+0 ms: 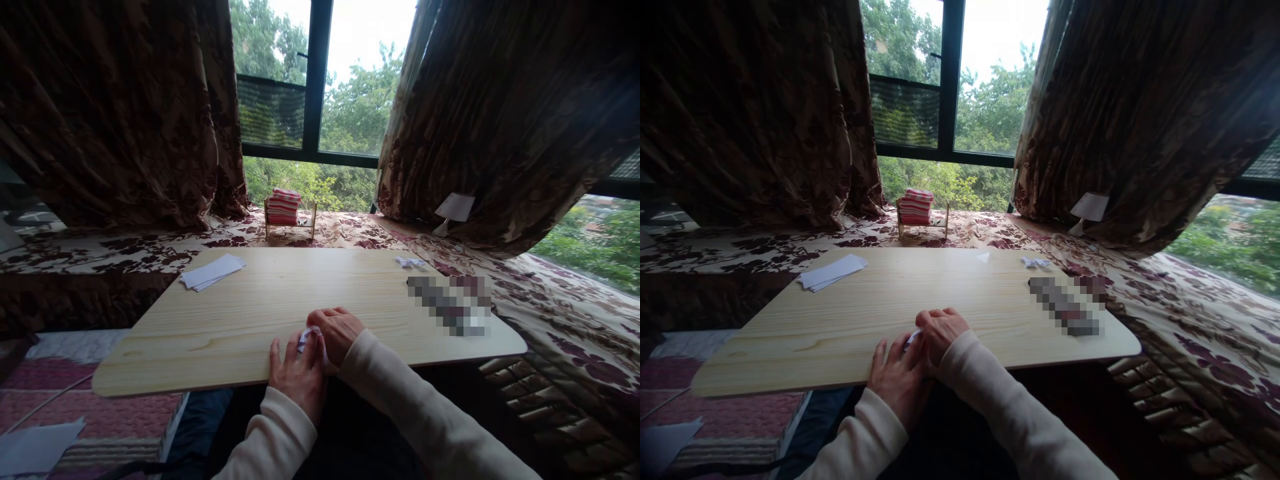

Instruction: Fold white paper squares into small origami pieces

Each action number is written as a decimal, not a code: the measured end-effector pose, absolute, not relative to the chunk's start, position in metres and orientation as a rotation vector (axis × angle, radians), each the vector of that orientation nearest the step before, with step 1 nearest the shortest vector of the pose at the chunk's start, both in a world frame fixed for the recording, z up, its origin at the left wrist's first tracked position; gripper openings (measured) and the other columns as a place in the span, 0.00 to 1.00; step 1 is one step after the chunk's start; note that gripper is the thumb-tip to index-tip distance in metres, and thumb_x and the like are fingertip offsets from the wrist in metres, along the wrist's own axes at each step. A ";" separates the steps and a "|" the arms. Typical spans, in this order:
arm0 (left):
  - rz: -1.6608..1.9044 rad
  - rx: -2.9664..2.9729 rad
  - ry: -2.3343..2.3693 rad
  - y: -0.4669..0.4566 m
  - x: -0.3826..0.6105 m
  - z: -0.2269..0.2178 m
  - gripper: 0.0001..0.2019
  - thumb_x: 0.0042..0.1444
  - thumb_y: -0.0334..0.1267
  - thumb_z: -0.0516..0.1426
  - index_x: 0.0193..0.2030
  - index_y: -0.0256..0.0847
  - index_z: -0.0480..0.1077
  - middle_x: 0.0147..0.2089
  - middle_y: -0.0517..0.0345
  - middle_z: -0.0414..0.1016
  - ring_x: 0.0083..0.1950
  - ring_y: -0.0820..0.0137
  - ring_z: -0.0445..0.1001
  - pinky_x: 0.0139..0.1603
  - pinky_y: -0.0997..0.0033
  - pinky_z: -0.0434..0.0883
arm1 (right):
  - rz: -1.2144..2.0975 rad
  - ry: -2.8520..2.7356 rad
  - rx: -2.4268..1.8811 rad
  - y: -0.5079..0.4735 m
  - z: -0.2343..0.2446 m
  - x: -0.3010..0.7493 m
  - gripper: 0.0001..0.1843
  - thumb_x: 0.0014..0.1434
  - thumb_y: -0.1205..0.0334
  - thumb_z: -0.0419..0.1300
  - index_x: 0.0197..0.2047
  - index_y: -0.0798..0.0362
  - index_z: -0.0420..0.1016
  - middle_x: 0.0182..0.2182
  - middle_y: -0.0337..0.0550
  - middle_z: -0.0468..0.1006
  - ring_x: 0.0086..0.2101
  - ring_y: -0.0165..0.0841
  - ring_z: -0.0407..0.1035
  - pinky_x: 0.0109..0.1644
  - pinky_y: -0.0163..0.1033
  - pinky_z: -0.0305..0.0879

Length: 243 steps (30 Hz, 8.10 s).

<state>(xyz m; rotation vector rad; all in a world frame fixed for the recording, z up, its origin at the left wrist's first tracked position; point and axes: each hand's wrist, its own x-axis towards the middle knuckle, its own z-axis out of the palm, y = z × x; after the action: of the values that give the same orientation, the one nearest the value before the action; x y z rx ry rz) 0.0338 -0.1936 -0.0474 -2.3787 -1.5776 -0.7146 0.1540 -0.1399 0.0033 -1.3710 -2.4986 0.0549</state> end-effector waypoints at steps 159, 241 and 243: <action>-0.815 -2.434 -1.116 -0.165 -0.008 -0.044 0.17 0.46 0.40 0.55 0.42 0.35 0.69 0.42 0.45 0.70 0.44 0.58 0.65 0.41 0.60 0.62 | -0.089 -2.577 -1.441 -0.157 -0.004 0.178 0.12 0.54 0.69 0.53 0.38 0.47 0.75 0.34 0.43 0.73 0.37 0.33 0.63 0.35 0.34 0.60; -2.128 -2.779 -1.949 -0.135 0.018 -0.012 0.22 0.42 0.54 0.57 0.13 0.35 0.66 0.13 0.62 0.60 0.18 0.76 0.57 0.20 0.76 0.54 | 1.145 -1.308 -0.887 -0.119 -0.025 0.157 0.17 0.46 0.49 0.61 0.27 0.56 0.71 0.18 0.35 0.68 0.20 0.25 0.59 0.23 0.31 0.55; -2.116 -2.808 -1.902 -0.134 0.019 -0.013 0.21 0.42 0.54 0.57 0.14 0.36 0.66 0.15 0.62 0.60 0.20 0.75 0.58 0.21 0.75 0.55 | 1.115 -1.334 -0.871 -0.120 -0.023 0.157 0.15 0.47 0.51 0.61 0.26 0.56 0.72 0.20 0.36 0.68 0.22 0.26 0.59 0.25 0.32 0.56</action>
<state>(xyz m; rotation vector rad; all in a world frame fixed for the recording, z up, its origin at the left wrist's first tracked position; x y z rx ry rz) 0.0192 -0.1339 -0.0128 -2.8080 -1.9020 -2.1158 0.1574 -0.1198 -0.0231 -0.8713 -1.3342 1.1147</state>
